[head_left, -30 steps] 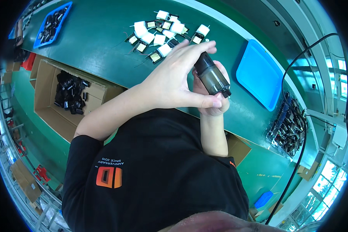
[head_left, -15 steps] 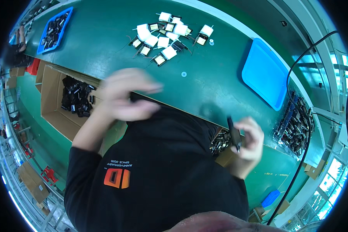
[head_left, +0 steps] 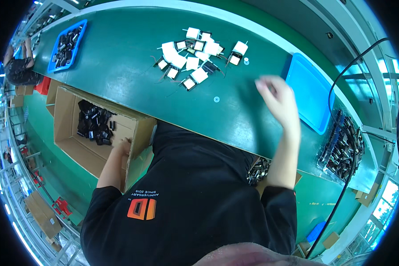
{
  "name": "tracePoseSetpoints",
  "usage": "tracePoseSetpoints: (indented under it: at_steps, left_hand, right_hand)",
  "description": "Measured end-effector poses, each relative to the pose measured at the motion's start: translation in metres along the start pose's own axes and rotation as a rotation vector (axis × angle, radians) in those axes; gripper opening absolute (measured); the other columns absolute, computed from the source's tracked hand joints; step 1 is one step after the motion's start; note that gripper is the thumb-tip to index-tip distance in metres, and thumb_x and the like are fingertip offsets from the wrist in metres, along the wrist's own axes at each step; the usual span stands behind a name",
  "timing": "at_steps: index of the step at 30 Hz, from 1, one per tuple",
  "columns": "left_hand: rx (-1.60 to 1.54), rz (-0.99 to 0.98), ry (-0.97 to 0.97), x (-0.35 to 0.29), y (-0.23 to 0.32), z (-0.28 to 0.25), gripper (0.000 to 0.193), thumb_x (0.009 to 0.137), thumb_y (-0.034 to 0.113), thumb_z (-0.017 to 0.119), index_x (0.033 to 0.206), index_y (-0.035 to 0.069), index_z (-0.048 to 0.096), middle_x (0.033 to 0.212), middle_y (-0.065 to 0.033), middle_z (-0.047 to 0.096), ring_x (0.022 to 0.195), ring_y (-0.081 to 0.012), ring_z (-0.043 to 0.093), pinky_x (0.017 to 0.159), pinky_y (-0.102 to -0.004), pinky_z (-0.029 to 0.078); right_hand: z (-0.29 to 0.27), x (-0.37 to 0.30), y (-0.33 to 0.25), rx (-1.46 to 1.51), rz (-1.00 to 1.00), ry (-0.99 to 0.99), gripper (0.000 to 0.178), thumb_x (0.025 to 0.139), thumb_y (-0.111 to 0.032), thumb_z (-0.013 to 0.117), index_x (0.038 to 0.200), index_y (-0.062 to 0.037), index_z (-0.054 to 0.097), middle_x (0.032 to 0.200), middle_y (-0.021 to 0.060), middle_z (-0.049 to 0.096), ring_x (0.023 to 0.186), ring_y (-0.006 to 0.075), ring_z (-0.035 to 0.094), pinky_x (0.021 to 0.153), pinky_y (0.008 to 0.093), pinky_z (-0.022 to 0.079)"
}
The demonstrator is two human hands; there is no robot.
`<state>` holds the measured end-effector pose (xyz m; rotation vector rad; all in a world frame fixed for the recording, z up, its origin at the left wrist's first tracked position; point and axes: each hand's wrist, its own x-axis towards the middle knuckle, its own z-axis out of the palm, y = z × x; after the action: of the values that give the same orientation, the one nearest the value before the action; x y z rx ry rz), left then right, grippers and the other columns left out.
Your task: The recorder is assembling electronic components by attaching a white cap to a small black cylindrical body containing a circuit board.
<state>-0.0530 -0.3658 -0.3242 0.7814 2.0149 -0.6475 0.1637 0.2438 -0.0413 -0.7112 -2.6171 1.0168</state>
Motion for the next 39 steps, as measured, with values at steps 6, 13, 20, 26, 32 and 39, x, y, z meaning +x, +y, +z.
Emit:
tracePoseSetpoints:
  at_steps: [6,13,20,26,32,39]
  left_hand:
    - [-0.489,-0.246,0.032,-0.005,0.02,0.007,0.072,0.062,0.04,0.081,0.116,-0.003,0.061,0.116,-0.0252,0.063,0.112,-0.0369,0.06,0.098,-0.0408,0.047]
    - [-0.45,-0.329,-0.002,-0.03,0.023,-0.018,0.057,0.068,0.042,0.076,0.103,-0.002,0.07,0.104,-0.0224,0.069,0.097,-0.0339,0.068,0.085,-0.0397,0.054]
    - [-0.906,-0.353,0.421,-0.114,0.001,-0.16,0.036,0.075,0.031,0.068,0.091,-0.002,0.073,0.08,-0.0138,0.071,0.079,-0.0222,0.07,0.069,-0.0343,0.055]
    - [-1.158,0.334,1.314,-0.197,0.035,-0.255,0.053,0.073,-0.005,0.056,0.125,0.004,0.063,0.098,-0.0057,0.071,0.085,-0.0125,0.065,0.078,-0.0275,0.052]
    - [-0.942,0.739,1.314,-0.216,0.129,-0.347,0.062,0.069,-0.011,0.048,0.129,-0.001,0.059,0.092,-0.009,0.06,0.084,-0.015,0.06,0.078,-0.027,0.048]
    - [-1.222,1.158,0.879,-0.212,0.195,-0.378,0.032,0.082,0.002,0.056,0.114,0.002,0.052,0.1,-0.005,0.056,0.086,-0.0128,0.051,0.078,-0.0288,0.042]
  right_hand:
    - [0.069,0.097,0.003,-0.606,0.059,0.099,0.048,0.083,-0.048,0.062,0.086,-0.0017,0.072,0.09,0.0162,0.067,0.093,0.0344,0.063,0.081,0.0467,0.047]
    - [0.08,0.117,0.008,-0.375,0.206,0.17,0.042,0.072,-0.043,0.074,0.089,-0.0038,0.069,0.086,0.0136,0.069,0.088,0.0317,0.064,0.082,0.0453,0.047]
    - [0.075,0.108,0.02,1.035,0.08,0.341,0.023,0.087,-0.009,0.067,0.107,-0.0007,0.059,0.097,0.0116,0.066,0.076,0.0211,0.067,0.063,0.0295,0.055]
    - [0.042,0.044,-0.006,1.455,-0.05,0.235,0.029,0.089,-0.002,0.06,0.117,0.0004,0.054,0.102,0.0154,0.064,0.081,0.0232,0.066,0.066,0.031,0.055]
    - [0.035,0.007,-0.055,1.221,-0.146,0.138,0.043,0.077,0.007,0.072,0.116,0.0019,0.056,0.106,0.0121,0.065,0.089,0.0185,0.064,0.075,0.0303,0.053]
    - [0.011,-0.029,-0.097,1.021,-0.262,0.081,0.029,0.076,0.007,0.073,0.102,0.0041,0.061,0.095,0.0145,0.066,0.08,0.0195,0.069,0.071,0.0272,0.056]
